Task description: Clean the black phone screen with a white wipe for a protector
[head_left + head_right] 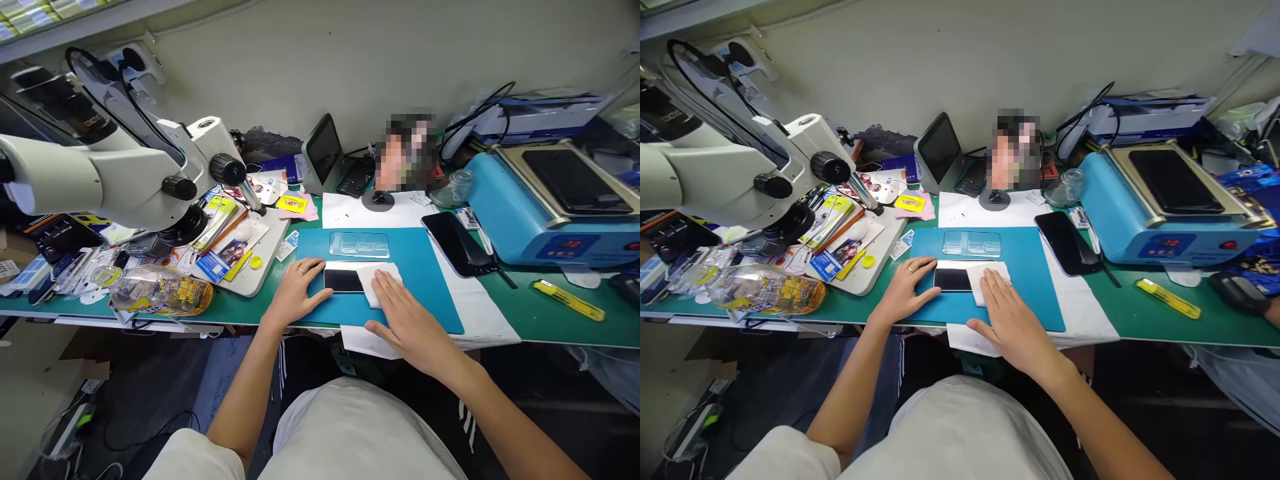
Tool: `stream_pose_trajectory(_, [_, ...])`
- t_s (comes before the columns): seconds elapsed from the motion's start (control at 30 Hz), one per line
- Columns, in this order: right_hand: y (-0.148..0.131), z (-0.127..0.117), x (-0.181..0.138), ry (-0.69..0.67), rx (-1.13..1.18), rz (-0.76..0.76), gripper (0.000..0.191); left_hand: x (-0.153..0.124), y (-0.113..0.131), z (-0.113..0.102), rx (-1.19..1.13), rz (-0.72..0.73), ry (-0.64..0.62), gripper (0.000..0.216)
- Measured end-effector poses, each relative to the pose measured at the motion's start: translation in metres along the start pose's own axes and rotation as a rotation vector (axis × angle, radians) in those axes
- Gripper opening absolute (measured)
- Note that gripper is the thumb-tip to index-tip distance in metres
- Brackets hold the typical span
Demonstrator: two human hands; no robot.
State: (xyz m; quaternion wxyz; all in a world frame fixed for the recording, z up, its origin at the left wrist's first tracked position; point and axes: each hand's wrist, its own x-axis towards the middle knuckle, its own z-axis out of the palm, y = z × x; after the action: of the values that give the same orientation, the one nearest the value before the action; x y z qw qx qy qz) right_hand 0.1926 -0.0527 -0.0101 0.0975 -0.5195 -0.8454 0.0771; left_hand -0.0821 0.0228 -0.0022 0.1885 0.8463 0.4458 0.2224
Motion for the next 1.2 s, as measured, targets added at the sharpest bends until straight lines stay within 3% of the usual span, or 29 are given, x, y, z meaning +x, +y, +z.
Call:
stream_pose_trajectory(0.2, [0.016, -0.008, 0.019, -0.079, 0.019, 0.151, 0.092, 0.001, -0.001, 0.002, 0.015, -0.005, -0.001, 0.054])
stream_pose_trajectory(0.43, [-0.001, -0.004, -0.003, -0.020, -0.072, 0.091, 0.095, 0.001, -0.002, 0.001, 0.004, -0.006, -0.010, 0.054])
stream_pose_trajectory(0.67, [0.008, -0.016, 0.029, -0.047, -0.072, 0.091, 0.092, 0.003, 0.000, 0.000, -0.004, -0.013, 0.006, 0.053])
stream_pose_trajectory(0.87, [-0.009, -0.006, 0.013, 0.056, -0.150, 0.056, 0.091, 0.002, -0.001, 0.000, -0.004, -0.007, -0.004, 0.054])
stream_pose_trajectory(1.1, [-0.009, -0.014, 0.045, -0.001, -0.092, -0.007, 0.086, 0.002, -0.004, 0.002, 0.009, 0.000, 0.001, 0.054])
stream_pose_trajectory(1.2, [-0.008, -0.017, 0.034, 0.009, -0.089, -0.056, 0.081, 0.001, -0.004, 0.003, 0.005, 0.006, 0.003, 0.054])
